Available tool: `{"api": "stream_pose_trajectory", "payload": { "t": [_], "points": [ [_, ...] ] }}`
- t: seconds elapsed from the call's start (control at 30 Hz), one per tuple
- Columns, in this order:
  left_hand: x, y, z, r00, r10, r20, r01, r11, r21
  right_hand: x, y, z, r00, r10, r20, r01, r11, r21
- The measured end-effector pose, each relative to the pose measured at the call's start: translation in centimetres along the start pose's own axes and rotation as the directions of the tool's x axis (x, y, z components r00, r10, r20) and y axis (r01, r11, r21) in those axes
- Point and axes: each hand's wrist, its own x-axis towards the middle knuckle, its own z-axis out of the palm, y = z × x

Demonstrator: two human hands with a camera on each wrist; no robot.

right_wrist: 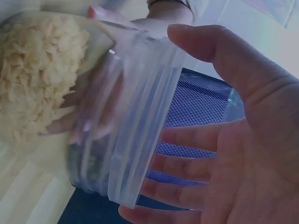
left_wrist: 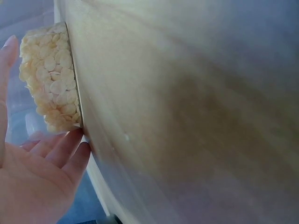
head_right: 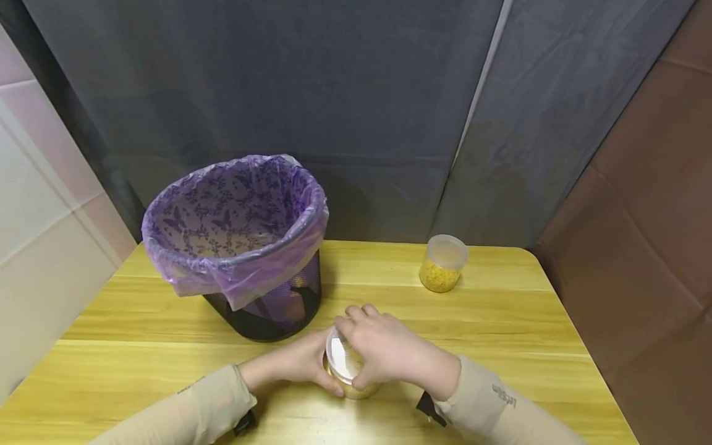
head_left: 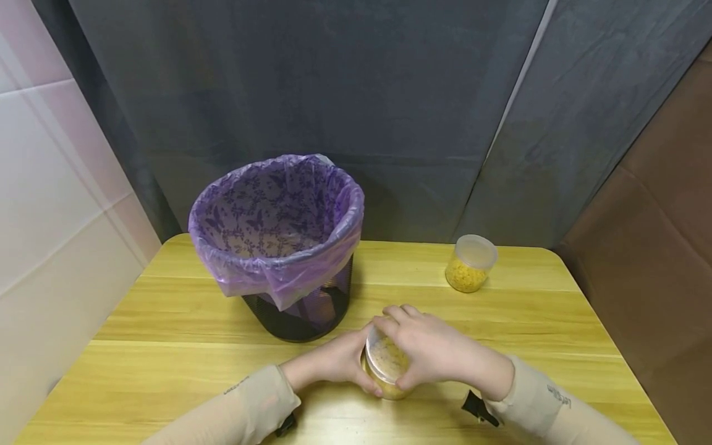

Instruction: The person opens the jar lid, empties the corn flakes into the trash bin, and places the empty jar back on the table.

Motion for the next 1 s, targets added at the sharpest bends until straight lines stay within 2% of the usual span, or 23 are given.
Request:
{"api": "stream_pose_trajectory", "payload": {
  "t": [0.27, 0.77, 1.0],
  "points": [
    [0.1, 0.0, 0.0, 1.000, 0.006, -0.006, -0.006, 1.000, -0.002, -0.3, 0.3, -1.2, 0.999, 0.022, -0.024, -0.021, 0.999, 0.040],
    [0.1, -0.1, 0.2, 1.000, -0.018, -0.022, 0.019, 0.999, 0.036, -1.4, 1.8, -2.2, 0.993, 0.100, -0.056, -0.095, 0.992, 0.082],
    [0.1, -0.1, 0.2, 0.999, -0.029, -0.025, 0.031, 0.998, 0.058, -2.1, 2.9, -2.7, 0.985, 0.134, -0.106, -0.127, 0.989, 0.075]
  ]
}}
